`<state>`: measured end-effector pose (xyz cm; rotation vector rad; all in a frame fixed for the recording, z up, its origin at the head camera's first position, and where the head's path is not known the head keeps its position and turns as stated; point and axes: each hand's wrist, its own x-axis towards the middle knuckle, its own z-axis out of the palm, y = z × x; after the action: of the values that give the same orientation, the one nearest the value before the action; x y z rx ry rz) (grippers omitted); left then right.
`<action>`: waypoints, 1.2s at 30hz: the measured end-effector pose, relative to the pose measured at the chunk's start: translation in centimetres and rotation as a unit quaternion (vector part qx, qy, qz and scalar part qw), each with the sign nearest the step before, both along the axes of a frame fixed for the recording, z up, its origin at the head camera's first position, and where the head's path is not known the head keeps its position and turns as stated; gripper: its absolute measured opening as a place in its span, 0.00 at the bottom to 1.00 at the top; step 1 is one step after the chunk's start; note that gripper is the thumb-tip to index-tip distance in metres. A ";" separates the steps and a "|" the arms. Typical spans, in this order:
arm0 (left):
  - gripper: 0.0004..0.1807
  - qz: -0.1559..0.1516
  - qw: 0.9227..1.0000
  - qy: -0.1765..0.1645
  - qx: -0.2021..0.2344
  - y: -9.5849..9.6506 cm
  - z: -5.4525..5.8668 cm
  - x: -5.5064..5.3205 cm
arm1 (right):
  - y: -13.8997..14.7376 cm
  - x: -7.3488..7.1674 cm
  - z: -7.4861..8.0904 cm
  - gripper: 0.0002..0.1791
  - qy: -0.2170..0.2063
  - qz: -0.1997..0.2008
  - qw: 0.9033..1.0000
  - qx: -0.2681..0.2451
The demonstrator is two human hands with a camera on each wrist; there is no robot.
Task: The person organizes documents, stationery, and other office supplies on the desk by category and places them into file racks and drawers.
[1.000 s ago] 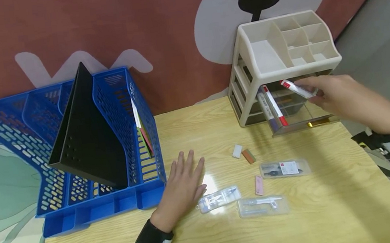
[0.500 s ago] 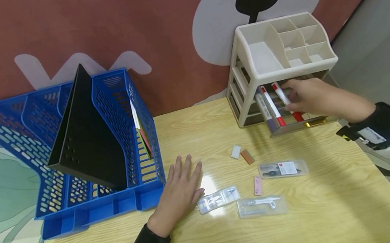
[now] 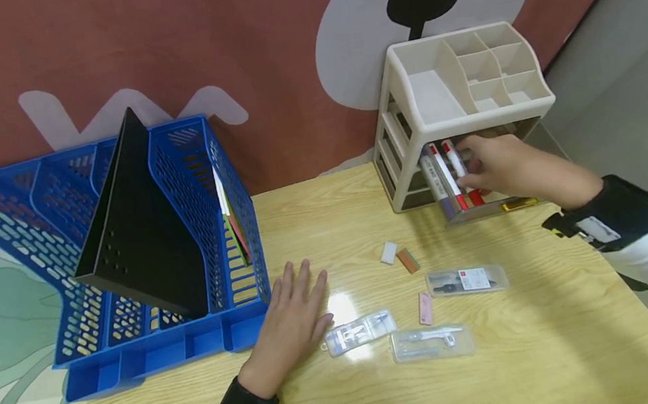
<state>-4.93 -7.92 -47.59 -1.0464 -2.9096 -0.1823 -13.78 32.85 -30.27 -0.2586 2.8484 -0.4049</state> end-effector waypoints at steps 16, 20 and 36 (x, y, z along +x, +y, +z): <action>0.38 0.007 1.000 0.004 0.016 -0.8 0.1 0.2 | 0.3 3.7 1.4 0.17 0.168 0.000 0.986 -0.001; 0.38 0.004 1.000 0.001 0.022 -0.6 0.1 0.2 | 1.1 5.0 1.8 0.15 0.207 -0.003 0.978 -0.007; 0.38 -0.001 0.999 0.000 0.043 -0.6 0.1 0.3 | 3.0 9.7 -0.1 0.16 0.334 -0.059 0.936 -0.090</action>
<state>-4.67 -8.53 -47.52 -1.0371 -2.8726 -0.3036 -4.08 35.83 -30.39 -0.3084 3.5077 -0.7229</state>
